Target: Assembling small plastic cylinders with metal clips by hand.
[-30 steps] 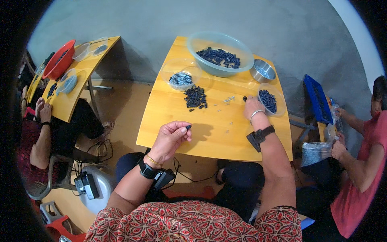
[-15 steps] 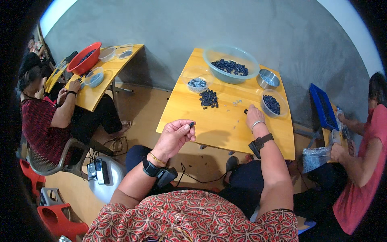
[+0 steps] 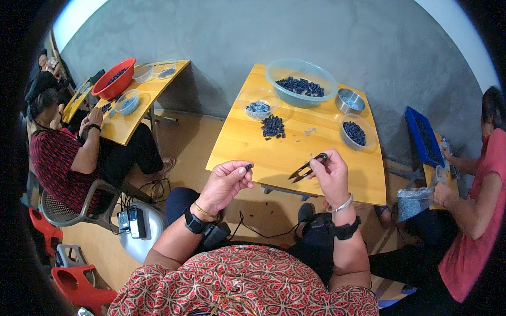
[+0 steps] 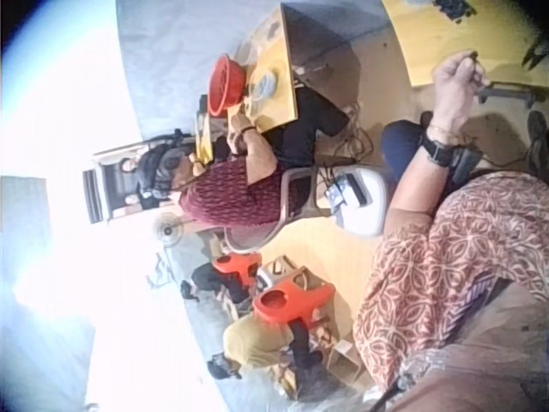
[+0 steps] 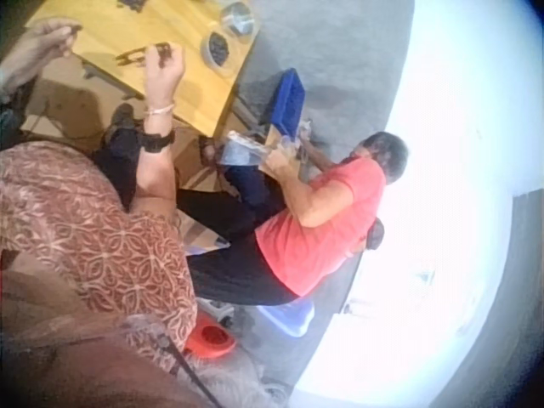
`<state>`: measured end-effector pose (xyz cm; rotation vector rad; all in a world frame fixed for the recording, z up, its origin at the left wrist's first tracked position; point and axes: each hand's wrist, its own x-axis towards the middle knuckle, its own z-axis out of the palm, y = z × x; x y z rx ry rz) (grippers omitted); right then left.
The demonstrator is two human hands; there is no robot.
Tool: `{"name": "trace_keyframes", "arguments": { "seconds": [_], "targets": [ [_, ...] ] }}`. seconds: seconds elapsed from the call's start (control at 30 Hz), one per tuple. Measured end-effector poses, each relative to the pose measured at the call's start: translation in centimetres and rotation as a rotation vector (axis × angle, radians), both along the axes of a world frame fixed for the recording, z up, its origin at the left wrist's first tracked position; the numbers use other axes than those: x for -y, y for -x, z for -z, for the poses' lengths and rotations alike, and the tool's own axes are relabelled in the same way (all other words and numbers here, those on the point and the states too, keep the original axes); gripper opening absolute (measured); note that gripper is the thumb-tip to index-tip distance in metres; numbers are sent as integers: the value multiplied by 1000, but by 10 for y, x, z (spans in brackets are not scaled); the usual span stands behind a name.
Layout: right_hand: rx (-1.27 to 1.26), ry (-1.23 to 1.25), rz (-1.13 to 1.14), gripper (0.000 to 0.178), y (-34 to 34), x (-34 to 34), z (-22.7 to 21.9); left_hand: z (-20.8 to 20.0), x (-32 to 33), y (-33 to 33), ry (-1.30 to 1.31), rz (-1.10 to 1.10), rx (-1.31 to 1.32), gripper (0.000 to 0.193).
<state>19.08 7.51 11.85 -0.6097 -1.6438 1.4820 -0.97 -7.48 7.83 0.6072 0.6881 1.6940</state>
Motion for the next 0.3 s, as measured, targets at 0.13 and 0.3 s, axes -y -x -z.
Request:
{"name": "trace_keyframes", "arguments": {
  "seconds": [0.13,0.3],
  "targets": [
    [-162,131,-100,13,9,32,-16,0,-2,-3,42,-28,-18,18],
    [-228,-6,-171,23,13,39,3,0,-3,-8,48,-49,-24,19]
  ]
}}
